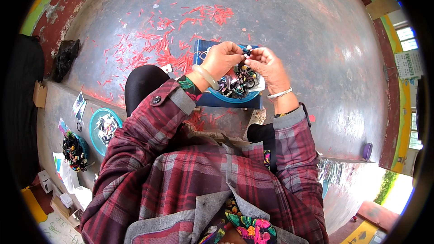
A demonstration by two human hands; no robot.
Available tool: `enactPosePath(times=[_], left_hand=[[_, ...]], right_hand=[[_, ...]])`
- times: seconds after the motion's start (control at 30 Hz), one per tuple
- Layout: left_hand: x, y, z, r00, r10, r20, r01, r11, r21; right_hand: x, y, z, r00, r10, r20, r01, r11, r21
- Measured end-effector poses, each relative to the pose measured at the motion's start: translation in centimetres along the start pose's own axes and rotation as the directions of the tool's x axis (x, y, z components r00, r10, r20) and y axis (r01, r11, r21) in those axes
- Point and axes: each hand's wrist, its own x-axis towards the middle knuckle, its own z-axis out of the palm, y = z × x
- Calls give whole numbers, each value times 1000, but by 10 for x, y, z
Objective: The person sits on the floor and assembles small hair accessories by hand. They pick up black elastic bands and colorful plastic charms from a blue bowl, attach the charms to the bands, and place the finished items into a separate container.
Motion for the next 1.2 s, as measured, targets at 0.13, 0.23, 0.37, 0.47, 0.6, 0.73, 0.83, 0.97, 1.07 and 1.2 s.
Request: enactPosePath(times=[0.13, 0.23, 0.37, 0.47, 0.6, 0.73, 0.83, 0.97, 1.07, 1.2], left_hand=[[2, -3, 3, 1000, 7, 22, -8, 1000, 28], [0, 0, 3, 999, 31, 16, -33, 994, 102], [5, -12, -4, 989, 143, -36, -134, 974, 184], [9, -13, -5, 991, 115, -64, -107, 988, 114], [3, 6, -8, 995, -95, -2, 93, 978, -185], [4, 0, -12, 986, -139, 87, 157, 955, -252], [3, 4, -10, 974, -163, 154, 195, 955, -225], [2, 1, -9, 951, -211, 227, 247, 958, -145], [2, -2, -10, 945, -214, 247, 265, 945, -192], [6, -9, -10, 950, -190, 249, 261, 920, -292]], right_hand=[[0, 12, -3, 1000, 19, 22, -18, 999, -46], [2, 12, -13, 998, 50, 44, -47, 997, -67], [4, 8, -15, 997, 74, 14, -68, 969, -236], [3, 10, -19, 996, 84, 7, -81, 980, -181], [0, 0, -19, 998, 61, 2, -59, 974, -220], [-1, -5, -18, 999, 35, 14, -33, 992, -121], [-1, -5, -22, 999, 4, 42, 0, 996, -86], [1, -4, -20, 999, -26, 40, 27, 1000, -13], [0, -8, -9, 999, 7, 48, -11, 997, 73], [2, 6, -6, 995, 35, 89, -41, 997, 67]])
